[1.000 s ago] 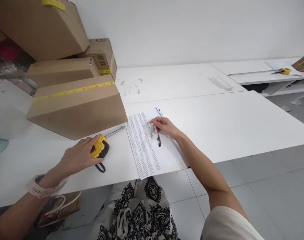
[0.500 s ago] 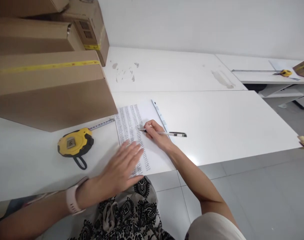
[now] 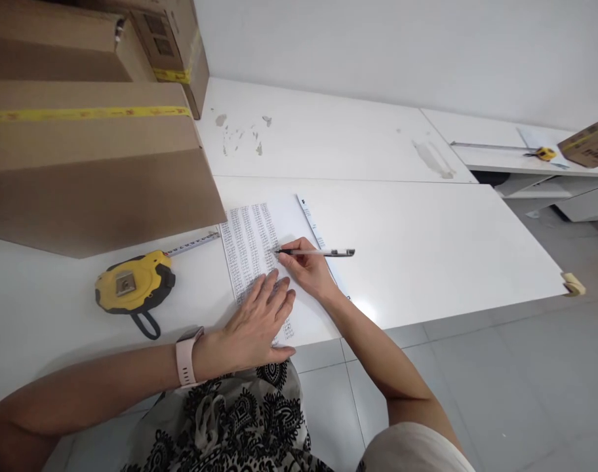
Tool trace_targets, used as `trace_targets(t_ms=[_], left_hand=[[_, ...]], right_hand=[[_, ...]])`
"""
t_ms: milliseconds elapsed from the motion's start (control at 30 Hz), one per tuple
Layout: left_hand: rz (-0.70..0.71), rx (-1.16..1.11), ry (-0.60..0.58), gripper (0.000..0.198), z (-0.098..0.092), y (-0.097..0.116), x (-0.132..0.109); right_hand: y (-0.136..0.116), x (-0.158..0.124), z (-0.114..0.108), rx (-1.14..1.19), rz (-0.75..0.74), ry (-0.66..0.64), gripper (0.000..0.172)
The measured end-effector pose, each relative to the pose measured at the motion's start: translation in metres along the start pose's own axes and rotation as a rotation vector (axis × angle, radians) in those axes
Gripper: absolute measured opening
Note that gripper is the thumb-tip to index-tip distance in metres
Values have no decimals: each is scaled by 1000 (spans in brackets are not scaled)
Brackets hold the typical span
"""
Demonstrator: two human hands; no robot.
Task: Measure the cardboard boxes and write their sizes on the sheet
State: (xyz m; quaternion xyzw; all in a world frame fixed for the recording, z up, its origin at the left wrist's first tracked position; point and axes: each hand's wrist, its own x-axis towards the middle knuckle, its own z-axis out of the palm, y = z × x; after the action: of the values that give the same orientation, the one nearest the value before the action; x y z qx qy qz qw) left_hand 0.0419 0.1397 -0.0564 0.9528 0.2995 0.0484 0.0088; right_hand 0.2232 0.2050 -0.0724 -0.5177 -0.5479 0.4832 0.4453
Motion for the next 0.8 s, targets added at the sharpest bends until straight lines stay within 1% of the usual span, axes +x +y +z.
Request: trace_targets(t_ms=[100, 300, 567, 800], left_hand=[[3, 8, -9, 97, -1, 0, 0], [9, 25, -17, 96, -3, 0, 1], [17, 69, 8, 97, 1, 0, 1], [6, 52, -1, 97, 2, 0, 0]], right_hand=[[3, -1, -2, -21, 28, 14, 29], [-3, -3, 1, -170, -49, 12, 28], [-5, -5, 3, -227, -57, 2, 28], [-7, -6, 4, -250, -37, 4, 27]])
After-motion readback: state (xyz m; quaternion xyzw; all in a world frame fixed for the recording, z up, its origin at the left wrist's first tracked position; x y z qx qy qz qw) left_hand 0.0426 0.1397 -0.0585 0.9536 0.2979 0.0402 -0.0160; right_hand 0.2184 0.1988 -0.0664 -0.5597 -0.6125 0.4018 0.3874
